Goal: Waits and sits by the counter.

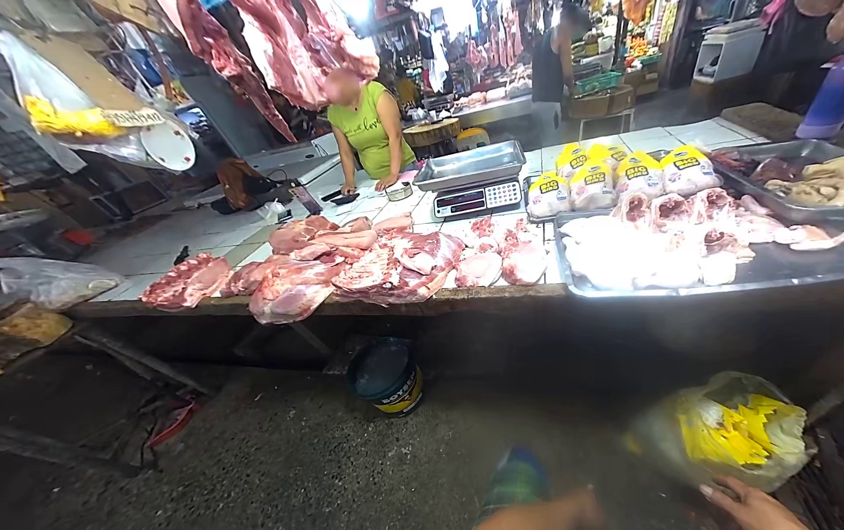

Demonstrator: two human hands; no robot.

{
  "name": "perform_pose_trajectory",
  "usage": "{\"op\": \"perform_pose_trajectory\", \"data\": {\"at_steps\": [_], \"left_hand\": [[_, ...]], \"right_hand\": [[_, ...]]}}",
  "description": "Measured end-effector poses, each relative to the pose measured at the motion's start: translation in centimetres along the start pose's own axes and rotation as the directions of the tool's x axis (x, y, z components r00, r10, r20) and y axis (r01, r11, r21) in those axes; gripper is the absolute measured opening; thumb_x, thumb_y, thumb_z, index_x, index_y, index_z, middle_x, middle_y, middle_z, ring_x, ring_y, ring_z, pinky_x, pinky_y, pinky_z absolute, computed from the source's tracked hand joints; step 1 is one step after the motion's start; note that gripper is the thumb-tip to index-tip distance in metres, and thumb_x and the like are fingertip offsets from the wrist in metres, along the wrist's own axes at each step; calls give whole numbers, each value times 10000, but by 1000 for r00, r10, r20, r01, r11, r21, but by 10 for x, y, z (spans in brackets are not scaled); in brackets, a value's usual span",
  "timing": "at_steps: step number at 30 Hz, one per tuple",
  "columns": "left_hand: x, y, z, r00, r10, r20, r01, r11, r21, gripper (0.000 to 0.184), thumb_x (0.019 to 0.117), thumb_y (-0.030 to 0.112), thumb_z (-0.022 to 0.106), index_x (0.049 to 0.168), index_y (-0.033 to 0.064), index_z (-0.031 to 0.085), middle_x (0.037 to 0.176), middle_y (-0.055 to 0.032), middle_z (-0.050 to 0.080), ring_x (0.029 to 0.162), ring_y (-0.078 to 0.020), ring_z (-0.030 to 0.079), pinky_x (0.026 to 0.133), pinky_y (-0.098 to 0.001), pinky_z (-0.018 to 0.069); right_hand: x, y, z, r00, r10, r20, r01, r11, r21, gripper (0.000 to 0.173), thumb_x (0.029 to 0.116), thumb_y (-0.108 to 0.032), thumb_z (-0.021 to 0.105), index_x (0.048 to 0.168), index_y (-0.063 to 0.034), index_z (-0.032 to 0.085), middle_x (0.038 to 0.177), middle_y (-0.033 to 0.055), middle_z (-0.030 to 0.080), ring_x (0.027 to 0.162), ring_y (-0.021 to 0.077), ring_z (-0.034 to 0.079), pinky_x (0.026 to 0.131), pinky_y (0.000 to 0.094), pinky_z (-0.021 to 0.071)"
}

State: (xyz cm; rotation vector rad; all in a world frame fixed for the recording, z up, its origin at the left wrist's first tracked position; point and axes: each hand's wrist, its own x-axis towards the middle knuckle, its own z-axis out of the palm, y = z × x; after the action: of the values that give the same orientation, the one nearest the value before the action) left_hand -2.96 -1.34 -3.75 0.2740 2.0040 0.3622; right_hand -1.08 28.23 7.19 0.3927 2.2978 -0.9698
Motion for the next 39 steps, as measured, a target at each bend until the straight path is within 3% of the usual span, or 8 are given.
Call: {"op": "perform_pose_trajectory", "data": {"at_steps": [35,39], "left_hand": [[-3,2,-1,1000,-11,0,11,1000,-22,465,1023,385,572,1213,-26,680,1232,-256,674,1173,-405,640,994,-622,482],[5,5,1,1000,-4,-21,3,999,-37,480,1004,421,578,1214,4,690,1235,-233,682,1175,-389,647,1001,-617,488]], "right_hand": [[3,2,0,1000,-17,-5,17,999,27,605,1046,-446,582,1513,-76,484,1279,234,677,1102,386,705,994,564,545],[8,7,-4,998,-30,-56,28,999,-43,621,1015,-521,599,1471,-102,550,1341,212,651,1210,368,656,1069,570,498]]}}
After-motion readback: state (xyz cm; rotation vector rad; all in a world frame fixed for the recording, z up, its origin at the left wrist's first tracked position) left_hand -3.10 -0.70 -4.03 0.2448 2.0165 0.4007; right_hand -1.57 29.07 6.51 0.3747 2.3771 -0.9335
